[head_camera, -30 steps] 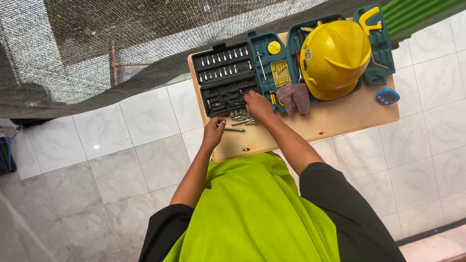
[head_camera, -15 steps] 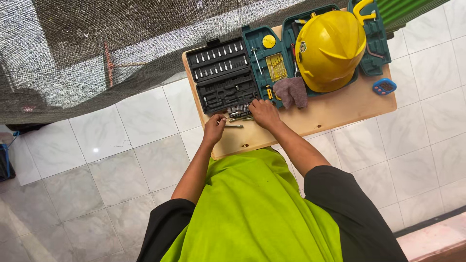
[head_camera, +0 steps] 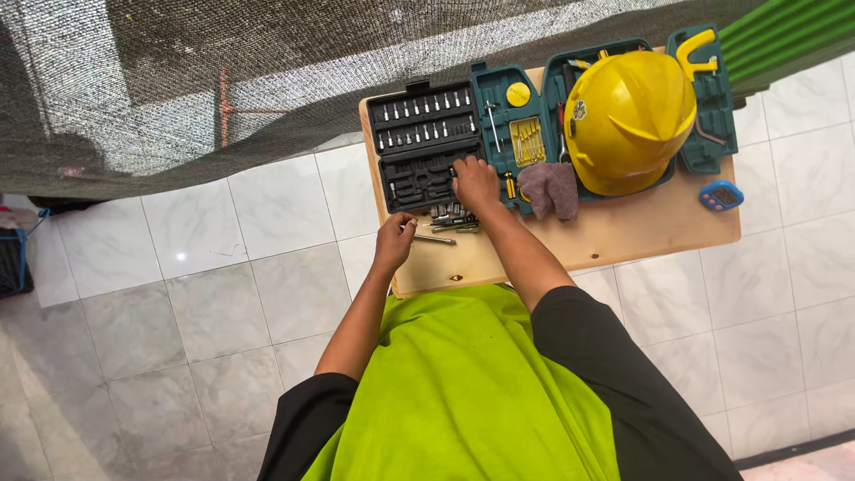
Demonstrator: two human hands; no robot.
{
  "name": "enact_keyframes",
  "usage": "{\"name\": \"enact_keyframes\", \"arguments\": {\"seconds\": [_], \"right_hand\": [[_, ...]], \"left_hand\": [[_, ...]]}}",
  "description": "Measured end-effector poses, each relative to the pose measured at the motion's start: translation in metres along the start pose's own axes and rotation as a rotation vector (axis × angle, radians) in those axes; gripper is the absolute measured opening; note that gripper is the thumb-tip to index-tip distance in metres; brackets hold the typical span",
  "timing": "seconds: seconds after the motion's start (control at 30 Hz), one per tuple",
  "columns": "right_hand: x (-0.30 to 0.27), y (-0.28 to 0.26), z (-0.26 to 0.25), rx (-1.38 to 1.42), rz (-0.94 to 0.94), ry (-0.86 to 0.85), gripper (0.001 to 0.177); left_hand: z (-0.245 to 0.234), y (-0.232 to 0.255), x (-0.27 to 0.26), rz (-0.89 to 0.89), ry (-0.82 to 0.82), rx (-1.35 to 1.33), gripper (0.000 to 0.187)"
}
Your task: The person opens a tool kit and organizes various tools including screwdrivers and socket bits by placing them back into their designated slots in the case and a separate bit holder.
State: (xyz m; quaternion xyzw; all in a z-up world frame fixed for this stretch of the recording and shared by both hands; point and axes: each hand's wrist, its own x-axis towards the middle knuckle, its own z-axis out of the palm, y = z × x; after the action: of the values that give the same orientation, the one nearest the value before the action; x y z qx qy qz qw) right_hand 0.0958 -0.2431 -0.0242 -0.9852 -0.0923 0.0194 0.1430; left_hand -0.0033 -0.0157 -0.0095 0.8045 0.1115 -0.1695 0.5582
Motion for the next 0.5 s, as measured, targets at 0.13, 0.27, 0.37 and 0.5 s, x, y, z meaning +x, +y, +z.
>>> {"name": "enact_keyframes", "arguments": {"seconds": [0.13, 0.27, 0.37, 0.5], "right_hand": [[0.014, -0.004, 0.016, -0.054, 0.042, -0.018, 0.023], [0.015, -0.003, 0.030, -0.057, 0.037, 0.000, 0.025], [0.019, 0.002, 0.039, -0.064, -0.005, 0.003, 0.023], [0.017, 0.001, 0.039, -0.026, -0.015, 0.029, 0.019]], "left_hand": [[-0.007, 0.000, -0.002, 0.051, 0.086, 0.092, 0.022], [-0.013, 0.005, -0.002, 0.064, 0.134, 0.142, 0.021], [-0.018, 0.015, 0.002, 0.064, 0.199, 0.253, 0.018], [-0.028, 0.022, 0.018, 0.171, 0.281, 0.571, 0.021]]}}
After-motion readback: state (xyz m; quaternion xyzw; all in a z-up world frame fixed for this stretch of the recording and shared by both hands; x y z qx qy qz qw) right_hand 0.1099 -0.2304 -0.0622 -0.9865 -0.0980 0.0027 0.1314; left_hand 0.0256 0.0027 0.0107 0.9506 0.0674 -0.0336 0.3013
